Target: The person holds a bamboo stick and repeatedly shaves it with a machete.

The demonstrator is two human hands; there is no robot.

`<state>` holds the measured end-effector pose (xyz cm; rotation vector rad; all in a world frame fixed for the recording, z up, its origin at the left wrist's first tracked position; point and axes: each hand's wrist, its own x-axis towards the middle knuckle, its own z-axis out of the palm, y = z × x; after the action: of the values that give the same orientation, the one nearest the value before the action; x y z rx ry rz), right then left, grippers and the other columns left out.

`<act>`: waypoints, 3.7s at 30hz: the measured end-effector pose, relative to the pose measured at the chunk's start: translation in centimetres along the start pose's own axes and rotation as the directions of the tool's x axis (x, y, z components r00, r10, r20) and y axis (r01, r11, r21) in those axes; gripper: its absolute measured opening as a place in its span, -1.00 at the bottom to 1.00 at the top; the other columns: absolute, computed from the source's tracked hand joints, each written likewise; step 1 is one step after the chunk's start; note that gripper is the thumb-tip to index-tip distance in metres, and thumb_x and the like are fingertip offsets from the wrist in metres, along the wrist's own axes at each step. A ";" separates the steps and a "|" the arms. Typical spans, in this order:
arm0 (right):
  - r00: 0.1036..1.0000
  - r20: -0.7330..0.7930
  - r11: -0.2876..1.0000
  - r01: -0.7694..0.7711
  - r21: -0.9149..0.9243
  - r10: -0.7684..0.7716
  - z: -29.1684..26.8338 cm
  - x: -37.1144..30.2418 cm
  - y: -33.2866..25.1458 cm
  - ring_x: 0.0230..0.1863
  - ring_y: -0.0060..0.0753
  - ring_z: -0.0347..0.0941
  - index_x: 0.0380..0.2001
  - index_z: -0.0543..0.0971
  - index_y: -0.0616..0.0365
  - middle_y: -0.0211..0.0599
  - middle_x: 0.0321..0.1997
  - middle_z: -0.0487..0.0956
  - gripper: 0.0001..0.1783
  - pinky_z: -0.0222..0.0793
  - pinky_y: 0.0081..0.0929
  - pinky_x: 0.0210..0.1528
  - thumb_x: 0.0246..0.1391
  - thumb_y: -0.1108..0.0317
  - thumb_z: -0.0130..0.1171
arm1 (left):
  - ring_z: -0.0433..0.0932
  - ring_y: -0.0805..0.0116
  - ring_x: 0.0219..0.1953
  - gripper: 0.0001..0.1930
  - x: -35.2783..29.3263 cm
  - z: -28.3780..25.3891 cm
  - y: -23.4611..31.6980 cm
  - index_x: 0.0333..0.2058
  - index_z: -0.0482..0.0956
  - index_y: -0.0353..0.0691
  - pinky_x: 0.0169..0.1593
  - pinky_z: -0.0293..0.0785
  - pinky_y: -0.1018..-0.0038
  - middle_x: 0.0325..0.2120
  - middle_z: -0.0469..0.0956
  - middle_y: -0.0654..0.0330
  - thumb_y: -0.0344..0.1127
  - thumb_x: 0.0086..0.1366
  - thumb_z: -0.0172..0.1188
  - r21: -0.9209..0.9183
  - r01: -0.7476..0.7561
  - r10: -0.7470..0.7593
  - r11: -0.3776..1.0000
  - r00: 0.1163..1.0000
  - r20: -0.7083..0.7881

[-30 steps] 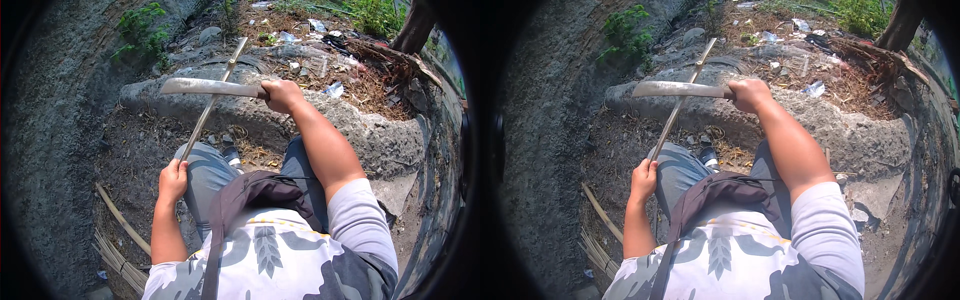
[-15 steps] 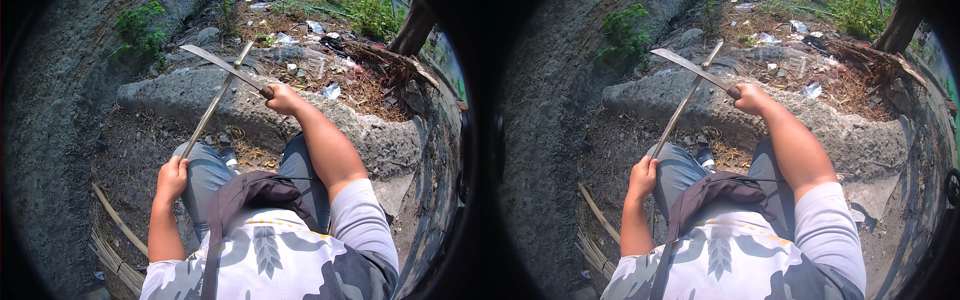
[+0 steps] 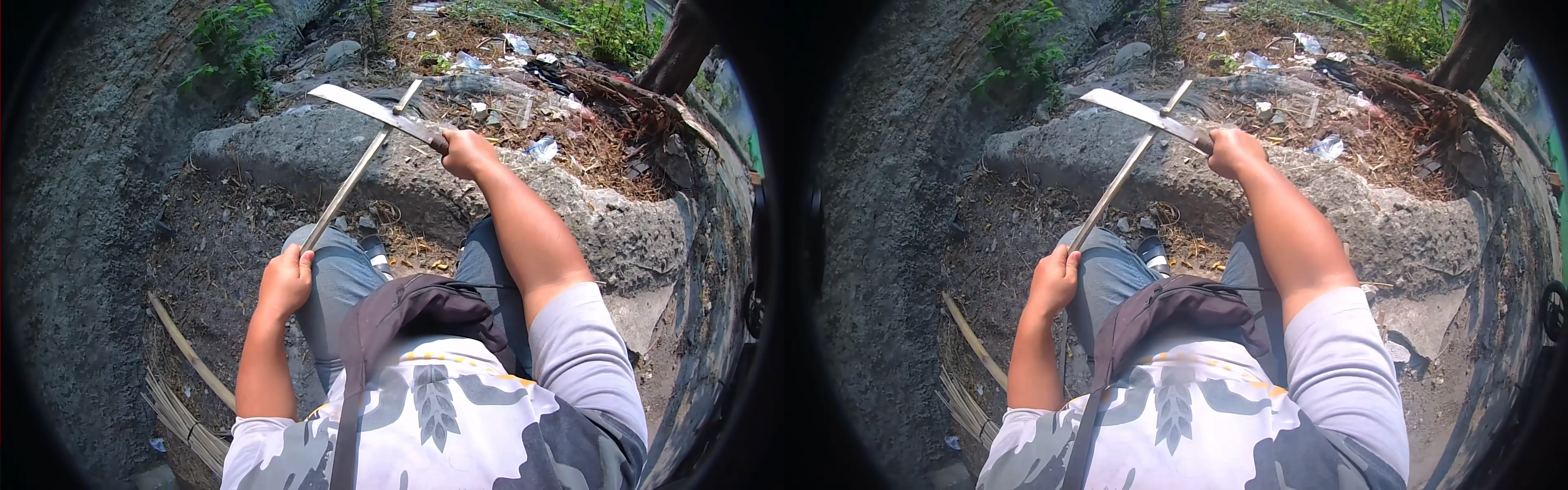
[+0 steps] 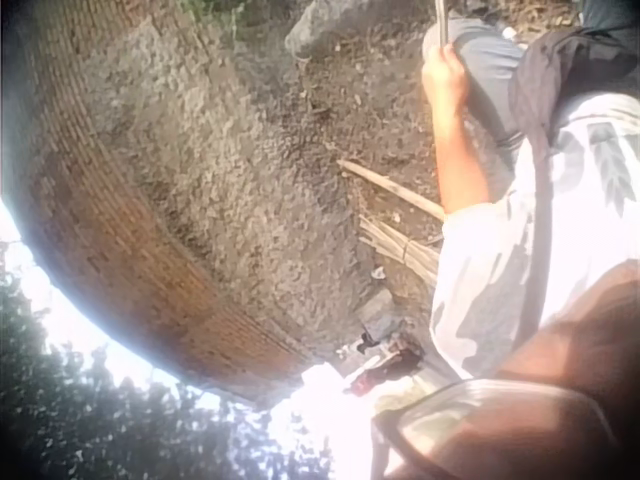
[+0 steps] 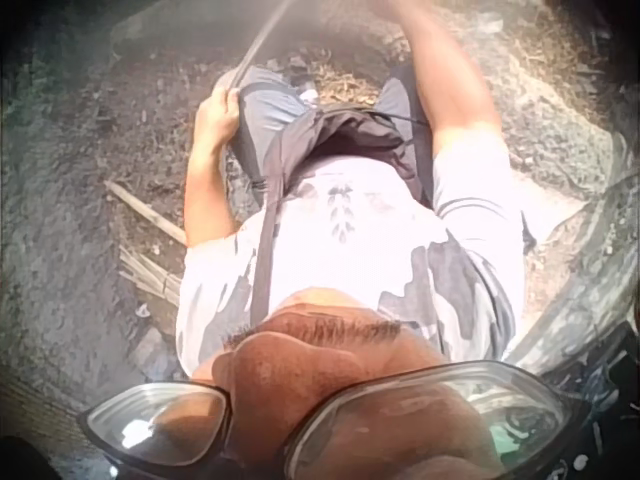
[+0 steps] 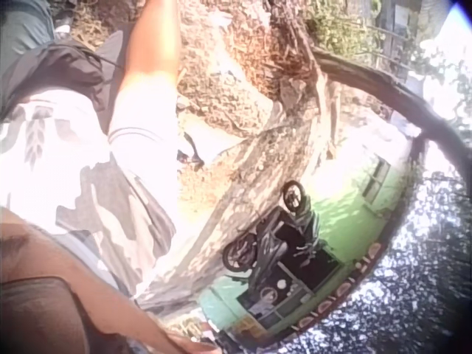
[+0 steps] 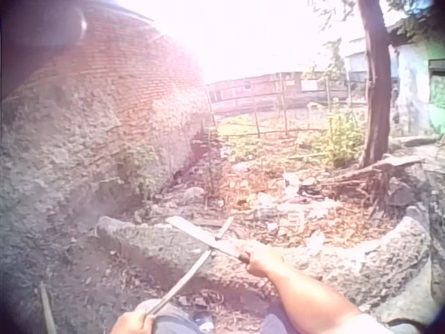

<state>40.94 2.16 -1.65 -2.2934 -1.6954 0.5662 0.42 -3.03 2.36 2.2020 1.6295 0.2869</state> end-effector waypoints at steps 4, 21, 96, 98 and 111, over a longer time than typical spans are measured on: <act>0.994 -0.063 0.994 0.092 0.054 -0.088 2.1 0.6 1.4 -0.07 0.10 0.65 -0.10 0.64 0.06 0.02 -0.15 0.71 -0.66 0.54 -0.08 -0.01 -0.01 0.32 0.21 | 0.58 -0.36 -0.34 -0.68 0.3 -0.4 -0.6 -0.31 0.45 -0.31 -0.27 0.43 -0.07 -0.47 0.59 -0.23 -0.14 0.51 0.09 0.065 0.040 -0.046 0.997 0.995 0.084; 0.822 0.016 0.812 0.566 -0.144 -0.570 1.5 -2.8 -3.3 -0.18 0.01 0.69 -0.21 0.63 -0.05 -0.18 -0.29 0.72 -0.77 0.60 -0.06 -0.14 -0.01 0.33 0.25 | 0.56 -0.33 -0.38 -0.71 -0.1 -0.3 0.0 -0.32 0.43 -0.30 -0.30 0.42 -0.02 -0.49 0.58 -0.20 -0.18 0.51 0.10 -0.002 0.021 -0.021 1.000 0.999 0.039; 0.956 0.240 0.659 -0.072 0.748 -0.169 3.6 1.5 1.5 -0.59 -0.52 0.45 -0.37 0.46 0.10 -0.45 -0.57 0.46 -0.79 0.39 -0.37 -0.52 0.00 0.36 0.31 | 0.58 -0.39 -0.34 -0.74 -0.2 0.7 0.2 -0.26 0.47 -0.28 -0.25 0.46 -0.15 -0.46 0.61 -0.23 -0.18 0.50 0.06 0.109 -0.084 0.091 0.990 0.994 -0.057; 0.989 0.072 0.858 0.072 0.509 -0.126 3.6 0.8 1.5 -0.49 -0.35 0.57 -0.30 0.49 0.17 -0.24 -0.48 0.58 -0.76 0.48 -0.27 -0.42 0.01 0.32 0.30 | 0.58 -0.38 -0.34 -0.74 0.0 0.8 0.0 -0.27 0.46 -0.28 -0.26 0.45 -0.15 -0.46 0.61 -0.23 -0.18 0.50 0.06 0.113 -0.091 0.096 0.989 0.995 -0.041; 0.944 -0.246 0.974 0.196 -0.114 -0.218 1.3 1.2 1.9 -0.11 0.01 0.69 -0.20 0.58 0.00 -0.12 -0.21 0.72 -0.83 0.57 -0.07 -0.06 0.11 0.32 0.19 | 0.58 -0.34 -0.33 -0.77 -0.6 0.6 0.3 -0.25 0.49 -0.27 -0.27 0.44 -0.08 -0.46 0.61 -0.18 -0.21 0.50 0.08 -0.011 -0.052 0.051 0.999 0.996 -0.072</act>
<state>42.30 2.67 -3.81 -2.0986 -1.8298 0.1451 0.72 -3.76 1.92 2.2501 1.6052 0.3946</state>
